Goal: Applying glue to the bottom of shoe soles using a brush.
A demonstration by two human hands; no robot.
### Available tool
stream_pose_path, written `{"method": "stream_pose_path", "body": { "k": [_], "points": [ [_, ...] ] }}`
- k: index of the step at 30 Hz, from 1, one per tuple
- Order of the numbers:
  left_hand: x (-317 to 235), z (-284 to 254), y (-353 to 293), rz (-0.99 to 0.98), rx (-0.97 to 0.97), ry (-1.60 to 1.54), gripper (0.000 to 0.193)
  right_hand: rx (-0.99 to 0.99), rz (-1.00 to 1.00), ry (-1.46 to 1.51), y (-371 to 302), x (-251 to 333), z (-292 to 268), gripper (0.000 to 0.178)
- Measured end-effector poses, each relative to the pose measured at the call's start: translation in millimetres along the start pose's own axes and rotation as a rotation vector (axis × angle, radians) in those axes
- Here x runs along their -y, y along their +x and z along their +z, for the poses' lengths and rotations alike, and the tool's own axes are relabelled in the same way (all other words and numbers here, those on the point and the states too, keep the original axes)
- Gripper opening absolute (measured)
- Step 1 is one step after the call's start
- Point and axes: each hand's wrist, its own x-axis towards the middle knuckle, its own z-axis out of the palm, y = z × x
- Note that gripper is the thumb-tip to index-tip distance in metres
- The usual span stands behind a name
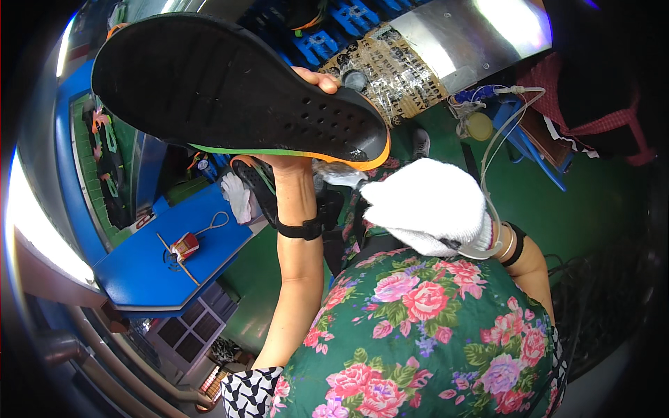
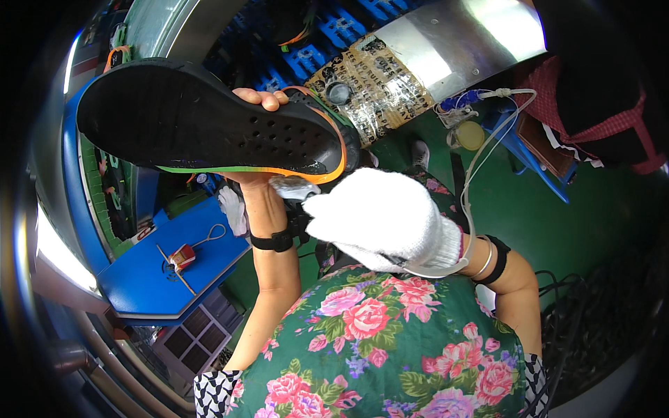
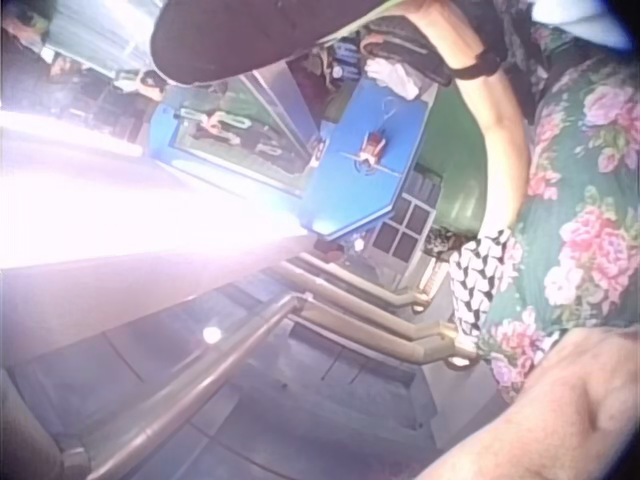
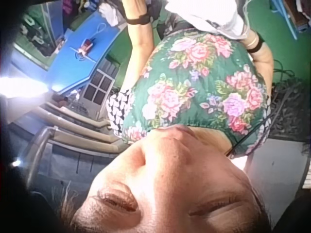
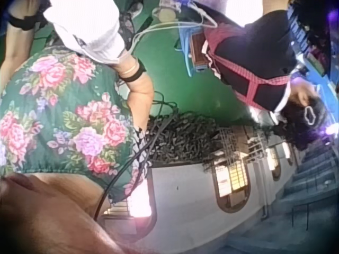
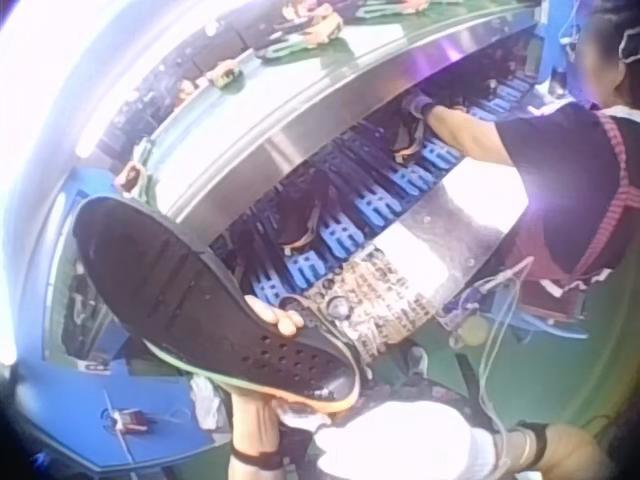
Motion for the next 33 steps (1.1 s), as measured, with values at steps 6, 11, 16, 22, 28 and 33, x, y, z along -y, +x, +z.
{"method": "stream_pose_path", "body": {
  "k": [6, 11, 16, 22, 28, 33],
  "points": [
    [4, -8, -5, -0.013, -0.044, 0.073, 0.109, 0.001, 0.023, 0.026, 12, 5, -10, 0.031],
    [5, -10, -3, -0.047, 0.02, 0.033, 0.112, 0.024, 0.033, -0.051, 0, 8, -4, 0.031],
    [11, -5, -5, -0.003, 0.008, 0.011, 0.099, -0.002, 0.051, -0.031, 13, 17, -11, 0.027],
    [2, -3, -2, -0.041, 0.034, -0.092, 0.085, 0.012, 0.112, -0.04, 4, 12, -18, 0.028],
    [6, 3, -4, -0.008, 0.051, -0.088, 0.081, 0.061, 0.036, -0.004, 1, 16, -7, 0.032],
    [5, 8, -8, 0.018, 0.056, -0.116, 0.08, 0.069, 0.022, -0.031, 4, 15, -14, 0.028]
  ]
}}
